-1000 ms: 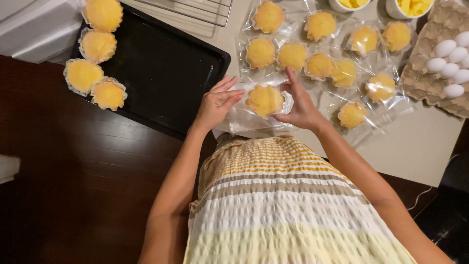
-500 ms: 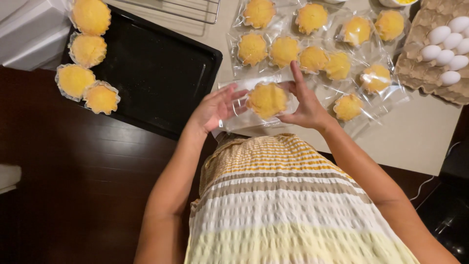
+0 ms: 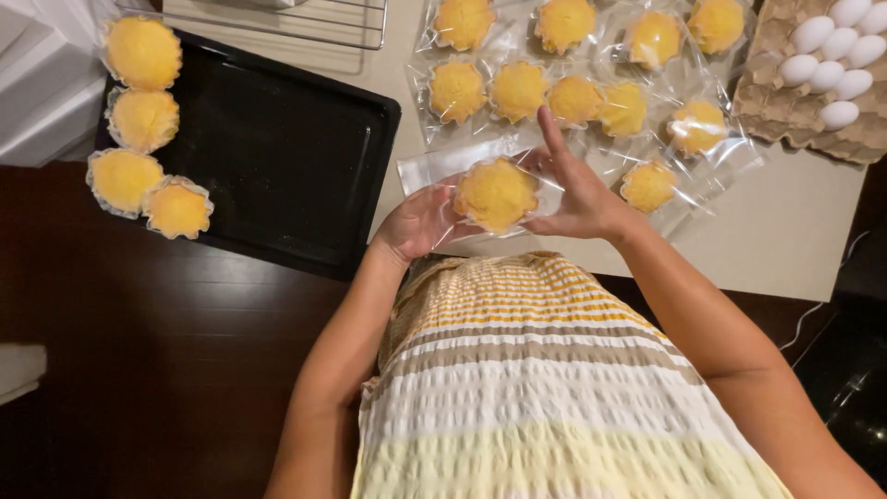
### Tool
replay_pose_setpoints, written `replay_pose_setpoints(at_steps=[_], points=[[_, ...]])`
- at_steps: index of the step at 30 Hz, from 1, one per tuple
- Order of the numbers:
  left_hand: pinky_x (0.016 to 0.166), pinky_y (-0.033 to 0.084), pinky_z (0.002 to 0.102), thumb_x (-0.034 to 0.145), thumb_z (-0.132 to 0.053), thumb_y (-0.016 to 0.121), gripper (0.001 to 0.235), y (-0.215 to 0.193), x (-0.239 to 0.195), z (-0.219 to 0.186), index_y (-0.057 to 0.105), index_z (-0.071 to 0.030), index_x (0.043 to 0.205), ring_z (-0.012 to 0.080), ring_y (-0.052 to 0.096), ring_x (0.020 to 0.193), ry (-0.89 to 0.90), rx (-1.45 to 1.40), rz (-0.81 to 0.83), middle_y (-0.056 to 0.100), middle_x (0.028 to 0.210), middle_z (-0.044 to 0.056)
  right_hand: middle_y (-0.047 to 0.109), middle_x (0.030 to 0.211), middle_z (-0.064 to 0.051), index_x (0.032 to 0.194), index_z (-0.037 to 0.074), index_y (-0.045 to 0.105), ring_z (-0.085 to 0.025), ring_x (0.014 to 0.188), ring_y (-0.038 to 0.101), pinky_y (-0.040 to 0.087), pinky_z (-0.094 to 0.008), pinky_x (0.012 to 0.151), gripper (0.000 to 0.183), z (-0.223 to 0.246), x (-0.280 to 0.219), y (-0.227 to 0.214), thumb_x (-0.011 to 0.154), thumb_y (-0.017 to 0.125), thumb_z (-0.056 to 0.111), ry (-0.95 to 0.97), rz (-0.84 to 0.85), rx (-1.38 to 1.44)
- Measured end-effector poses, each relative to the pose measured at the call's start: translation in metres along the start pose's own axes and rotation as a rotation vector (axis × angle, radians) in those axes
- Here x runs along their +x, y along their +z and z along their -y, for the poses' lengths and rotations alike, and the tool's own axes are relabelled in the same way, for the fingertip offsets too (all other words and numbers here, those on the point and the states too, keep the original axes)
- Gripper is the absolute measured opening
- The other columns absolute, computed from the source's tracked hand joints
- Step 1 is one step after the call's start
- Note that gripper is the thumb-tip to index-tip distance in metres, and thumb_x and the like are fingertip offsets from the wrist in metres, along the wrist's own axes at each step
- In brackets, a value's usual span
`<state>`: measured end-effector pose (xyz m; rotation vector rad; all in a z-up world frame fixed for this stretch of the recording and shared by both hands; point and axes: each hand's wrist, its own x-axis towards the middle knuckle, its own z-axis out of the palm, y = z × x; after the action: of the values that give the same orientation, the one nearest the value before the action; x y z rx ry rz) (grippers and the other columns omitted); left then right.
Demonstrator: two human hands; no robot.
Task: The recorder packages small baked flower-shaped cakes into individual plastic bags on a kitchen counter.
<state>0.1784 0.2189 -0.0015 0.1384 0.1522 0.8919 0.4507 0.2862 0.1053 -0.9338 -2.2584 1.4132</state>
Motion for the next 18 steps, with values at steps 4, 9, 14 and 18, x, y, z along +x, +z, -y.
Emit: replay_pose_setpoints(at_steps=[4, 9, 14, 18], points=[[0.115, 0.048, 0.051, 0.104, -0.024, 0.065, 0.064, -0.002, 0.009, 0.003, 0.039, 0.0, 0.158, 0.0275, 0.057, 0.138, -0.008, -0.072, 0.037, 0.056, 0.152, 0.013, 0.062, 0.134, -0.023, 0.162, 0.017, -0.015, -0.036, 0.125, 0.063, 0.048, -0.045, 0.112, 0.137, 0.012, -0.015, -0.013, 0.069, 0.086, 0.013, -0.044, -0.039, -0.285], [0.117, 0.047, 0.05, 0.097, -0.013, 0.076, 0.076, -0.002, 0.03, 0.02, 0.037, -0.011, 0.161, 0.0267, 0.052, 0.141, -0.115, 0.023, 0.019, 0.048, 0.155, 0.009, 0.057, 0.148, -0.023, 0.16, 0.017, -0.022, -0.041, 0.13, 0.059, 0.043, -0.05, 0.115, 0.142, 0.037, -0.009, -0.014, 0.069, 0.087, 0.009, -0.177, -0.066, -0.429], [0.12, 0.043, 0.049, 0.094, -0.011, 0.078, 0.084, 0.009, 0.034, 0.026, 0.032, -0.014, 0.164, 0.0254, 0.046, 0.147, -0.066, -0.002, 0.08, 0.043, 0.161, 0.006, 0.049, 0.159, -0.022, 0.161, 0.016, -0.023, -0.035, 0.14, 0.056, 0.043, -0.047, 0.12, 0.136, 0.038, -0.024, -0.025, 0.081, 0.087, 0.017, -0.107, -0.071, -0.258], [0.12, 0.04, 0.055, 0.091, -0.011, 0.08, 0.089, -0.009, 0.046, 0.039, 0.028, -0.017, 0.164, 0.0329, 0.043, 0.148, -0.06, -0.05, 0.079, 0.041, 0.16, 0.01, 0.048, 0.158, -0.027, 0.164, 0.016, -0.011, -0.038, 0.142, 0.054, 0.042, -0.049, 0.121, 0.102, 0.046, -0.036, -0.029, 0.093, 0.063, 0.008, -0.003, -0.133, 0.167]])
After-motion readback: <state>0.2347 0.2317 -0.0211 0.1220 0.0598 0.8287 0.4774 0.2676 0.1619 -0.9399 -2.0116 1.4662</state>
